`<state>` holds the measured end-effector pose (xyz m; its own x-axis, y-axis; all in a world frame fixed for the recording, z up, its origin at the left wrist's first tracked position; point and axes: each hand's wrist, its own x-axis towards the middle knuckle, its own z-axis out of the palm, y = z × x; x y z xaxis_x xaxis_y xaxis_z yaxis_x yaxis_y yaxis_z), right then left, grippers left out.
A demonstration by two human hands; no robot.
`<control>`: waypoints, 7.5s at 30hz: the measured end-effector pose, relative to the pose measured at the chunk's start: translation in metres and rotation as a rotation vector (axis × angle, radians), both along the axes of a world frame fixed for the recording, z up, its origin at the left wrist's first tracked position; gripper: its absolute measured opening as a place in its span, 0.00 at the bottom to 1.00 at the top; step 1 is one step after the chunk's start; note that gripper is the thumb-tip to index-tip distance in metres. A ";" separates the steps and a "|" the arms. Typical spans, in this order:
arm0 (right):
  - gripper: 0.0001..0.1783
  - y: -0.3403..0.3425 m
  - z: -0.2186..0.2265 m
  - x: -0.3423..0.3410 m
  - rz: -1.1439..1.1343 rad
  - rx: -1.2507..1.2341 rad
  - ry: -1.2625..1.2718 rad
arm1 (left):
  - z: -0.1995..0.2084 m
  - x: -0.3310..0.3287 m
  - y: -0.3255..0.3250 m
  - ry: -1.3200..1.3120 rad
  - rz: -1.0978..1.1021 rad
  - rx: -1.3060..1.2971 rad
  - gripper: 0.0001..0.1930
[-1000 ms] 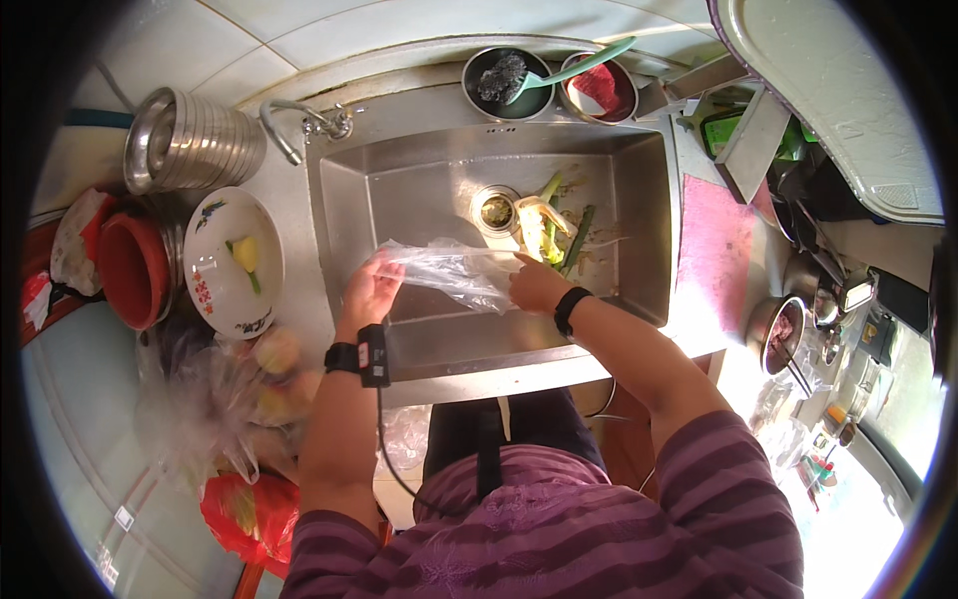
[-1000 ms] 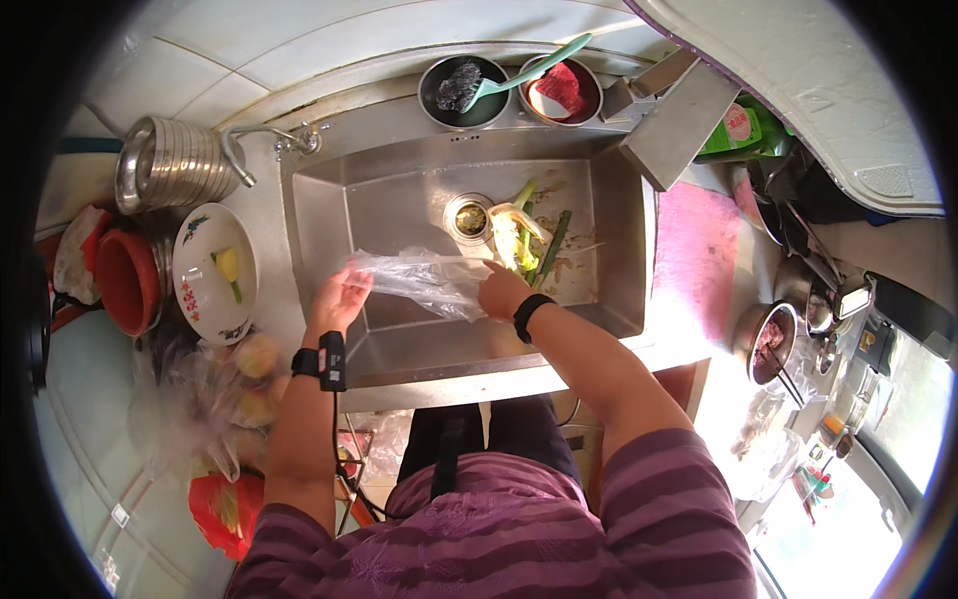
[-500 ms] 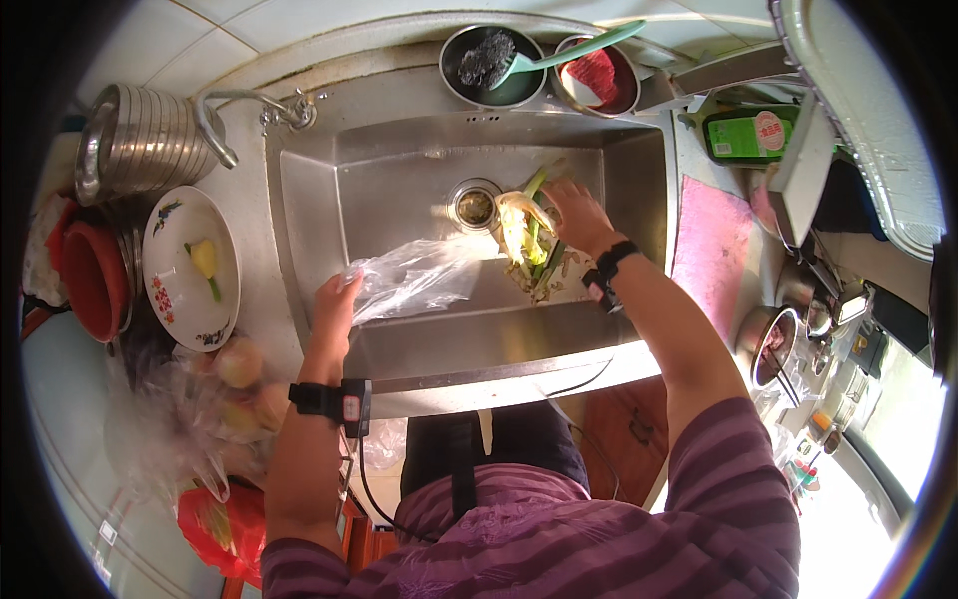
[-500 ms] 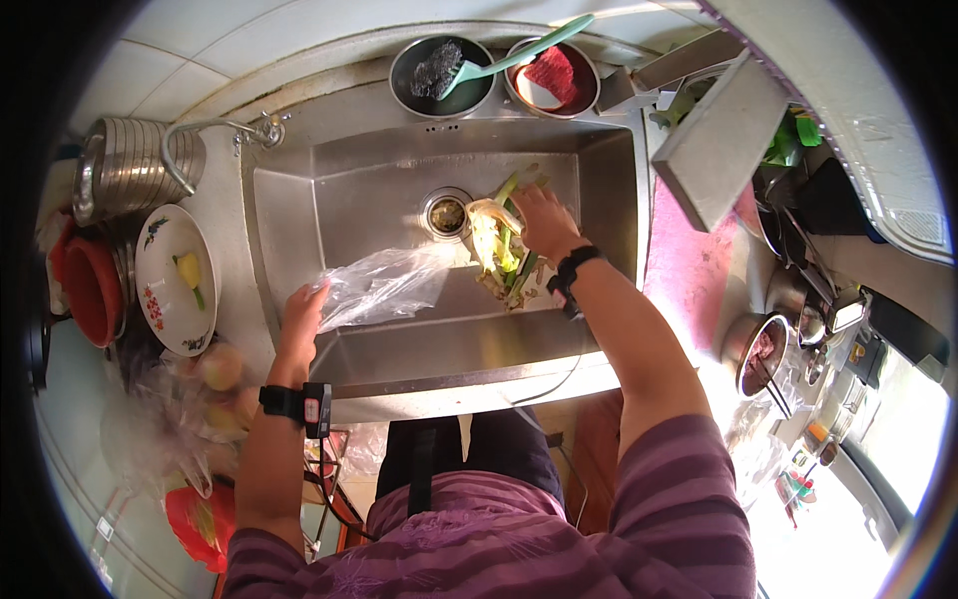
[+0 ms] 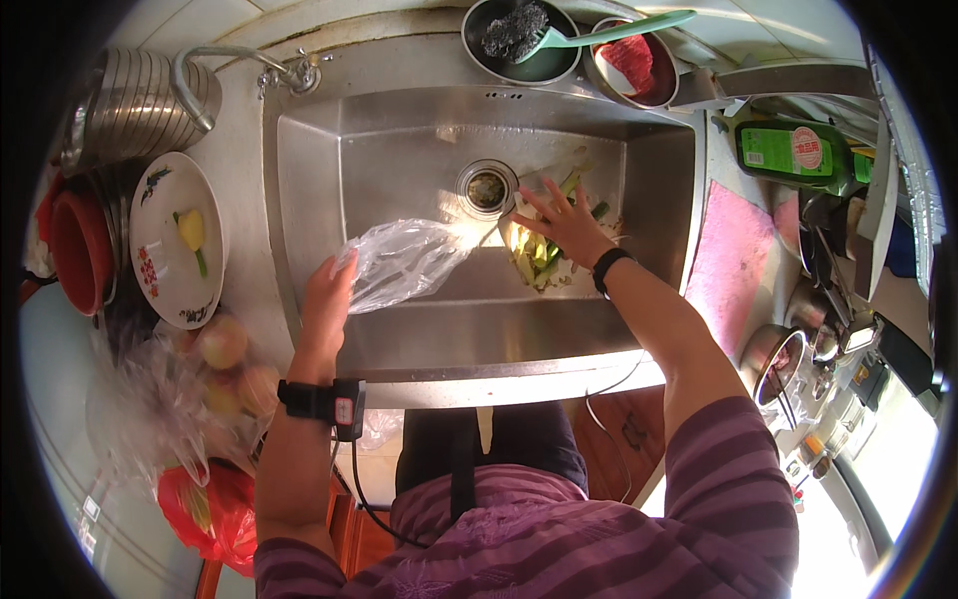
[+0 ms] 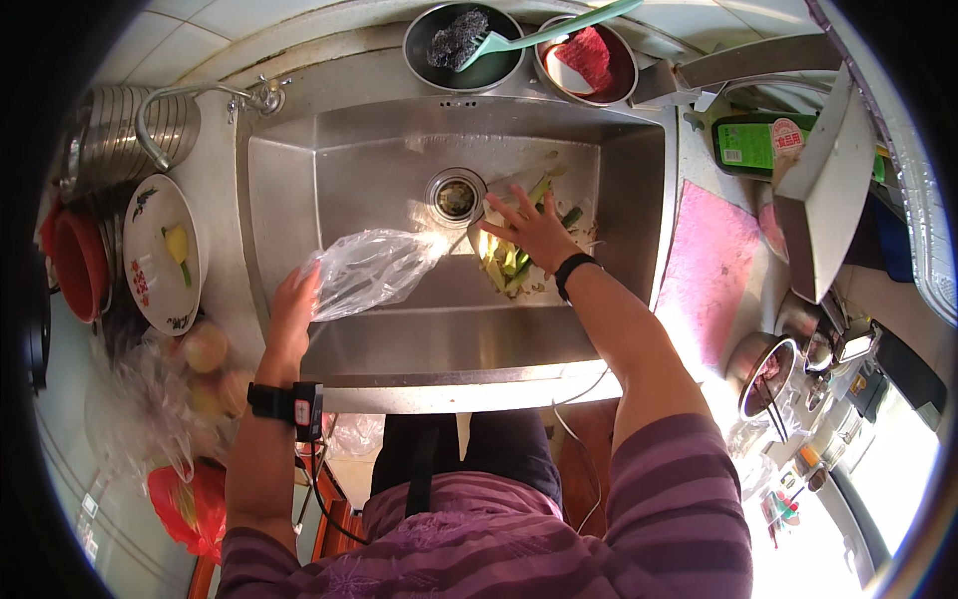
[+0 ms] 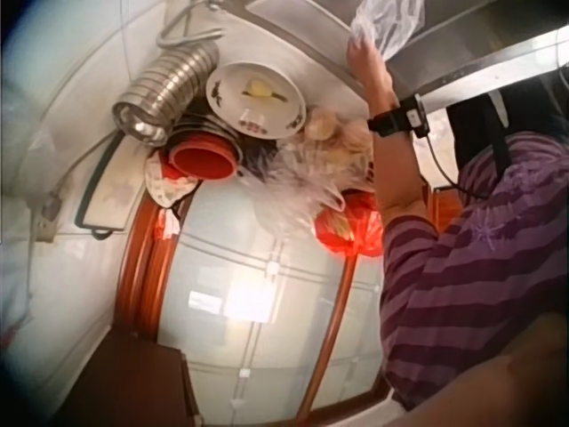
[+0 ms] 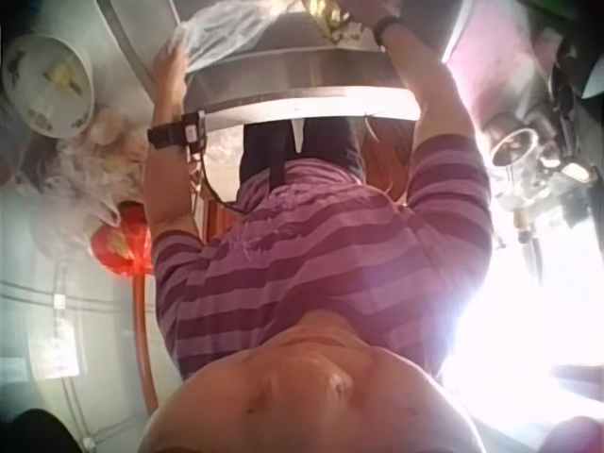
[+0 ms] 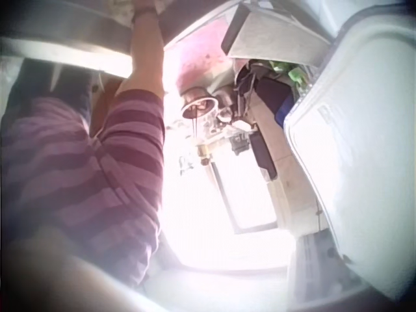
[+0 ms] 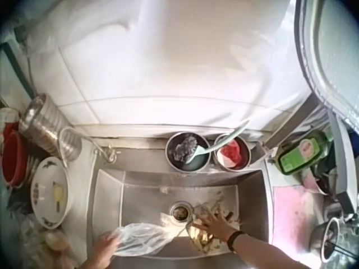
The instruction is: The person washes a metal bowl in the kitchen sink using a red sponge and running water. They scrub the inside and outside of the bowl, rinse it, and place it in the sink.
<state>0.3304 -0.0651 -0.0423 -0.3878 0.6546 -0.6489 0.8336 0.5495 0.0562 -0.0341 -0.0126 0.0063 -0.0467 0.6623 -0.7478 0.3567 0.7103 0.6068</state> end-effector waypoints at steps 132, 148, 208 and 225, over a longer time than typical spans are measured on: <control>0.20 -0.041 -0.093 0.060 -0.952 0.085 0.038 | 0.012 -0.011 -0.018 -0.358 0.367 0.173 0.21; 0.18 -0.008 -0.092 0.052 -0.671 0.011 0.390 | 0.017 -0.009 -0.017 -0.332 0.353 0.149 0.21; 0.20 -0.054 -0.104 -0.045 -2.351 -0.791 0.784 | 0.018 -0.024 -0.019 -0.376 0.357 0.105 0.20; 0.18 -0.013 -0.143 0.027 -1.400 0.432 0.217 | 0.020 -0.022 -0.023 -0.381 0.350 0.102 0.20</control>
<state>0.3578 -0.0782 -0.1854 0.6451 0.6918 -0.3245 0.6722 -0.7157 -0.1894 -0.0563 -0.0357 0.0266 -0.0150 0.7263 -0.6873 -0.1508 0.6778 0.7196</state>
